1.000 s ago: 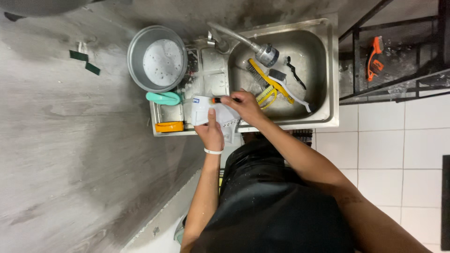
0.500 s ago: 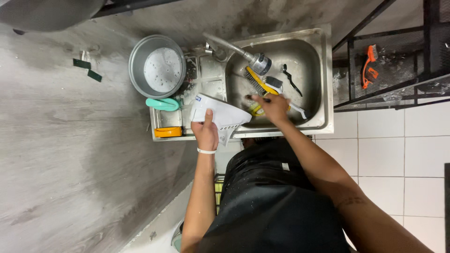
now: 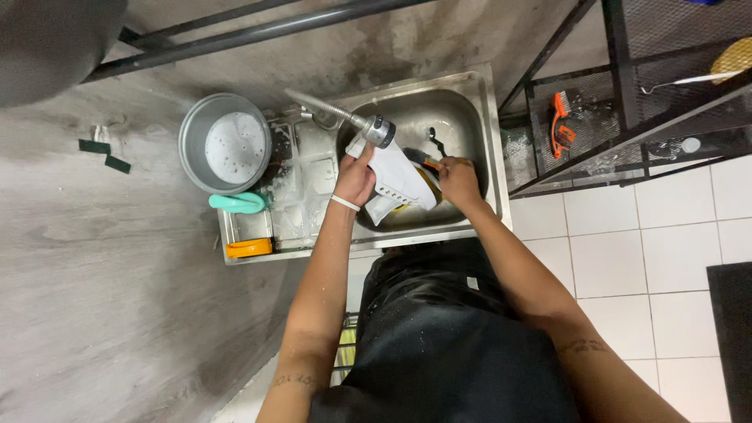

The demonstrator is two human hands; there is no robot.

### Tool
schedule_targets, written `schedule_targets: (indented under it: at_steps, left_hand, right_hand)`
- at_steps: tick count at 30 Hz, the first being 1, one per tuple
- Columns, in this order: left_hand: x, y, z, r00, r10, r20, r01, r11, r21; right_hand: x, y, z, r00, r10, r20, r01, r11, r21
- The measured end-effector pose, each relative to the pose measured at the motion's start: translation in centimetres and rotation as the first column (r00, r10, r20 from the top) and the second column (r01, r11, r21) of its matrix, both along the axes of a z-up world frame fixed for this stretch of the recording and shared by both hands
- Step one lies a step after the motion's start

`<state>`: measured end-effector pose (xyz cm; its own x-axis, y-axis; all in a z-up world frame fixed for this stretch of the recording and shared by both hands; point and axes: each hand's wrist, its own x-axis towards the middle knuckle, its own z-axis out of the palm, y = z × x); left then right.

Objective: The person cleans white shoes at a sink by scrubbing them with brushes and a yellow sponge, and rinsing them under a faucet.

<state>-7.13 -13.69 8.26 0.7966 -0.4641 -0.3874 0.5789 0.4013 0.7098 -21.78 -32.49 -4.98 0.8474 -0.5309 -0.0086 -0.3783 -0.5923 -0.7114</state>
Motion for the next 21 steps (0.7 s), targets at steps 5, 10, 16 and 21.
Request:
schedule_targets:
  at_steps: [5, 10, 16, 21]
  left_hand:
    - [0.8, -1.1, -3.5, 1.000, 0.009, 0.004, -0.009, 0.999, 0.031]
    - [-1.0, -2.2, 0.1, 0.993, 0.107, -0.057, -0.103, 0.992, 0.075]
    - [-1.8, -2.9, -6.3, 0.996, 0.092, 0.009, -0.091, 0.958, 0.273]
    - [-4.0, -3.7, -0.7, 0.969, 0.157, 0.191, -0.227, 0.874, 0.430]
  right_hand:
    - [0.1, -1.3, 2.8, 0.978, -0.019, -0.206, 0.074, 0.961, 0.265]
    - [2.7, 0.2, 11.2, 0.987, -0.006, -0.159, 0.066, 0.927, 0.369]
    - [9.0, 3.0, 14.0, 0.971, -0.028, 0.237, -0.127, 0.782, 0.611]
    - [6.4, 3.7, 16.0, 0.880, 0.171, 0.443, -0.308, 0.916, 0.258]
